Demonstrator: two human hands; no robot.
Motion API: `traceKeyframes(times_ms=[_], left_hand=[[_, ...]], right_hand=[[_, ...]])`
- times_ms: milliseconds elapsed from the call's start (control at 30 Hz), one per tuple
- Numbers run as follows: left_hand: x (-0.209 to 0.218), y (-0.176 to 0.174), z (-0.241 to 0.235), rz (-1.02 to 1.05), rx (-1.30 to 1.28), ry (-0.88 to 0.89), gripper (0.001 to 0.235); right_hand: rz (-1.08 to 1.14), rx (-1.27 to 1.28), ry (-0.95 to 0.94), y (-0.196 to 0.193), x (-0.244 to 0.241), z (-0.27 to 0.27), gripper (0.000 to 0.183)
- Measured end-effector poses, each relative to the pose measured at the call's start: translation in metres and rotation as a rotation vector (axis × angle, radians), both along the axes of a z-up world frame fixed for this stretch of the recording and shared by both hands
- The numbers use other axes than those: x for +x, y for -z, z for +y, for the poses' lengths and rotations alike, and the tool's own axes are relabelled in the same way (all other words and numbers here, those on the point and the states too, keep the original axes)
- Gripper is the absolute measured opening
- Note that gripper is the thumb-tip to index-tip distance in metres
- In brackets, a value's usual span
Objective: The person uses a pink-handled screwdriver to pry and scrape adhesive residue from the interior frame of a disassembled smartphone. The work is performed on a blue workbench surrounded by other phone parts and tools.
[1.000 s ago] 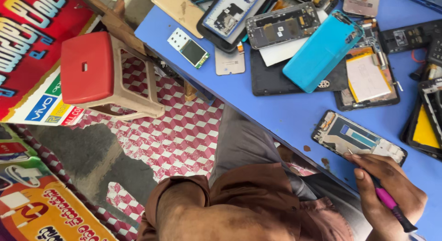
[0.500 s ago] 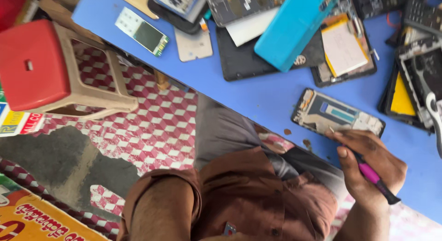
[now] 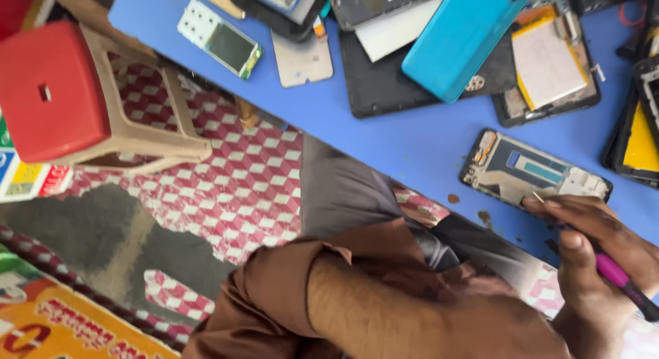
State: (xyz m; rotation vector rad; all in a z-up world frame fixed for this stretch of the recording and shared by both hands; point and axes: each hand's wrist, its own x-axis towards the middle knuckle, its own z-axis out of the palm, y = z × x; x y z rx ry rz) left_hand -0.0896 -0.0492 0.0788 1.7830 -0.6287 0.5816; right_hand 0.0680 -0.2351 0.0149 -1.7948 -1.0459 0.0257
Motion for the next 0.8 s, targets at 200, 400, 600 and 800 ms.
traceKeyframes(times_ms=[200,400,600,800], left_hand=[[0.056,0.038,0.01,0.018,0.275,-0.134,0.013],[0.08,0.081,0.043,-0.086,0.5,-0.459,0.033],[0.079,0.082,0.054,0.042,0.583,-0.484,0.062],[0.084,0.087,0.055,0.048,0.635,-0.493,0.07]], right_hand=[[0.044,0.038,0.051,-0.003,0.002,-0.007,0.032],[0.019,0.128,0.074,0.008,0.011,-0.007,0.027],[0.075,0.111,0.136,0.002,0.012,-0.004,0.021],[0.066,0.111,0.106,0.002,0.009,0.003,0.021]])
